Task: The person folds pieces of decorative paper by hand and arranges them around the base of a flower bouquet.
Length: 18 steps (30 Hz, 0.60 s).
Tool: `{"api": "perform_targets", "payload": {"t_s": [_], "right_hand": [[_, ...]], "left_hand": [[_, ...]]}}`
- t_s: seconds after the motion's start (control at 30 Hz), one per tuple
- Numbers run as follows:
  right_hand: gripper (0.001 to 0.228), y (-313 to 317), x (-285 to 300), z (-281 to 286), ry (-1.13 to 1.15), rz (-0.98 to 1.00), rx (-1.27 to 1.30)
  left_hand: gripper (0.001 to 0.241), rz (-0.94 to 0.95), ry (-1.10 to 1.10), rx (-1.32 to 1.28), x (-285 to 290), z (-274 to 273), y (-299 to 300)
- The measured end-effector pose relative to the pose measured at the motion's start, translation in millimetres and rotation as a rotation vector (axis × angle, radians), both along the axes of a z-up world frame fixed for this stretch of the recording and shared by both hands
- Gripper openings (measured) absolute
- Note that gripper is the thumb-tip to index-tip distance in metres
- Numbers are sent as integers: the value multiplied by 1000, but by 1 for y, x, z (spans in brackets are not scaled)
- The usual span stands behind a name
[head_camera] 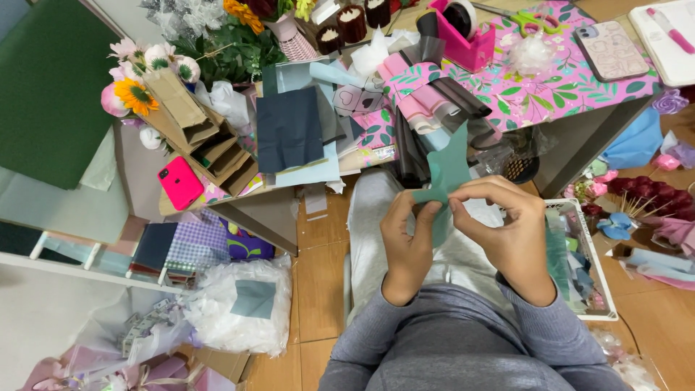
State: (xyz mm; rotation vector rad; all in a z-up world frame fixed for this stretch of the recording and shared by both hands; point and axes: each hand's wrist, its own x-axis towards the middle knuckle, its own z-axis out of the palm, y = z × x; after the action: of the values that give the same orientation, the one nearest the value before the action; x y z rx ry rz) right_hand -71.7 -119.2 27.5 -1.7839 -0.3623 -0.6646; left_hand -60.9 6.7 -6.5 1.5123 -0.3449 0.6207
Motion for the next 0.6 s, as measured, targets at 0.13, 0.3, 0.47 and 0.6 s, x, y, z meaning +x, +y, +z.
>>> {"api": "perform_targets", "payload": {"t_s": [0.13,0.3,0.47,0.6], "right_hand": [[17,-2,1,0,32,50,41],[24,-2,-3,4,8,24,-31],[26,4,-8,10,-164,-85,-180],[29,8,-8,8,-242,-144,-203]], "left_hand": [[15,-31,36,-17,4,-10,6],[9,-99,102,-147,9,-26,5],[12,-267,129,-331,2,-3,6],[11,-251,126,-332,6,-5,9]]}}
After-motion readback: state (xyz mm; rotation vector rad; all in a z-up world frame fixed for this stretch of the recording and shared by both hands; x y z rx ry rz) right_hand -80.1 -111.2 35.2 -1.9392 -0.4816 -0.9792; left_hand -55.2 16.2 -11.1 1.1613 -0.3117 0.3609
